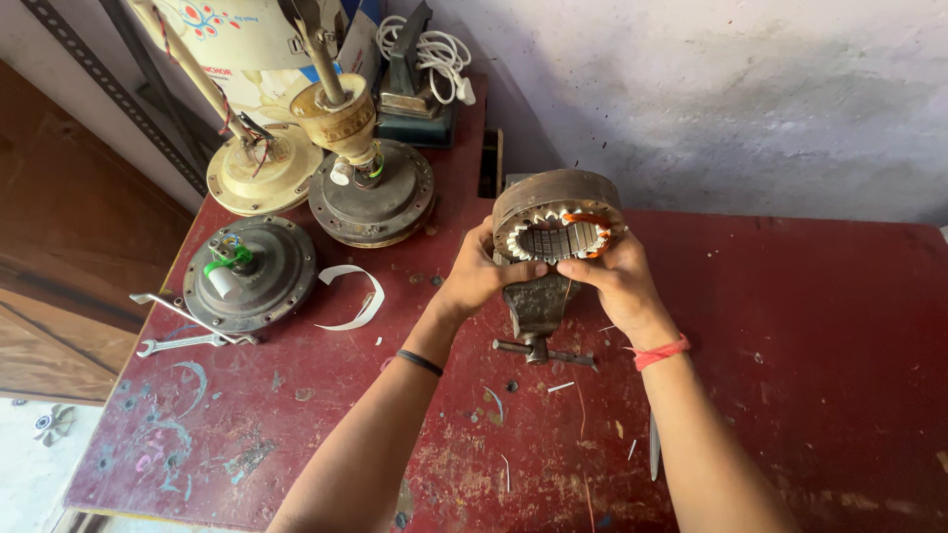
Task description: The person uses shears to cut and adjust copper windings on a motor stator held in a bench vise. They repeatedly trim protruding wire ends and tuck them into the stator slots, working methodically around the component.
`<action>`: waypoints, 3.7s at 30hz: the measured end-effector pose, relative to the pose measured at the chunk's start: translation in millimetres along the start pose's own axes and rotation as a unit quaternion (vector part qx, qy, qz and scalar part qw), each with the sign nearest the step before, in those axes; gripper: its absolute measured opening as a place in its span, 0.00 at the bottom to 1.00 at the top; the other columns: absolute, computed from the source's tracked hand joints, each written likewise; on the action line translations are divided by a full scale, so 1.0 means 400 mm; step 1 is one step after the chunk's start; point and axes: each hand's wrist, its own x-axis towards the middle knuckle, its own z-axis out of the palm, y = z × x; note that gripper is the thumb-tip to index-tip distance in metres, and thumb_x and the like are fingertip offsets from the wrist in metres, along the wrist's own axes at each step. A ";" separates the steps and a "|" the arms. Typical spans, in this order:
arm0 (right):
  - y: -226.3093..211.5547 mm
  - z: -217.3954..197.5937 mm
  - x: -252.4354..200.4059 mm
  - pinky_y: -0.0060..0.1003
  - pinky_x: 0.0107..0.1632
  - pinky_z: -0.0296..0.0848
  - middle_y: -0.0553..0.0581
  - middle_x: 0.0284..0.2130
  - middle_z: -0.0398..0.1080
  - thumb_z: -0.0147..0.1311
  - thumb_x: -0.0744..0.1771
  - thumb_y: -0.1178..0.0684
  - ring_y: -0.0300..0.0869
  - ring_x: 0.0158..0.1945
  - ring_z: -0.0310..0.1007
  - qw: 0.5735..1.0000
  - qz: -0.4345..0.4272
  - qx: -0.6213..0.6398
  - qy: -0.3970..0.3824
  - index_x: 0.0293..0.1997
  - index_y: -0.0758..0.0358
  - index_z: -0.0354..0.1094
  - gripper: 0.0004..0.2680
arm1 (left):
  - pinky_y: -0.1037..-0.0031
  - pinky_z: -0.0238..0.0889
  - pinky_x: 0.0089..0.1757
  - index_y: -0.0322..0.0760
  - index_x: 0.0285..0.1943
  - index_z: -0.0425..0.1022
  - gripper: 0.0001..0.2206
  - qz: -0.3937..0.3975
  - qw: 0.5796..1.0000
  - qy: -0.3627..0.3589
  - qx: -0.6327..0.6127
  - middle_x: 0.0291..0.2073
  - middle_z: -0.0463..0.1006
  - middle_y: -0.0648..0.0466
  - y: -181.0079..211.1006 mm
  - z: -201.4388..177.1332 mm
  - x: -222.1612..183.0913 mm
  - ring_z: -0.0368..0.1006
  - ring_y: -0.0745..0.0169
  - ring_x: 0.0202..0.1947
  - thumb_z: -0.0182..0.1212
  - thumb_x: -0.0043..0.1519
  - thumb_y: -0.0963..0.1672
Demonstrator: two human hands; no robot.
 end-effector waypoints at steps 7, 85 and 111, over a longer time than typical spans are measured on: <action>0.020 -0.028 0.017 0.39 0.64 0.68 0.53 0.52 0.72 0.68 0.59 0.60 0.41 0.58 0.70 0.999 0.025 0.034 -0.031 0.61 0.65 0.64 0.24 | 0.66 0.70 0.56 0.34 0.59 0.74 0.26 -0.013 0.996 0.012 -0.090 0.48 0.81 0.54 -0.019 0.003 -0.001 0.76 0.63 0.51 0.76 0.50 0.35; 0.016 0.143 -0.547 0.45 0.46 0.75 0.62 0.40 0.75 0.63 0.61 0.43 0.47 0.44 0.75 0.833 0.063 -0.521 0.173 0.50 0.64 0.71 0.18 | 0.67 0.67 0.60 0.29 0.62 0.71 0.29 0.008 0.998 -0.017 0.053 0.53 0.79 0.49 0.031 0.005 -0.007 0.73 0.59 0.56 0.76 0.50 0.40; 0.007 0.247 -0.627 0.34 0.35 0.78 0.55 0.24 0.77 0.54 0.65 0.53 0.38 0.29 0.78 0.929 0.297 -0.176 0.136 0.44 0.64 0.72 0.08 | 0.64 0.55 0.50 0.51 0.48 0.85 0.12 0.253 0.792 0.062 0.553 0.44 0.74 0.62 0.078 0.146 -0.164 0.66 0.60 0.51 0.69 0.58 0.50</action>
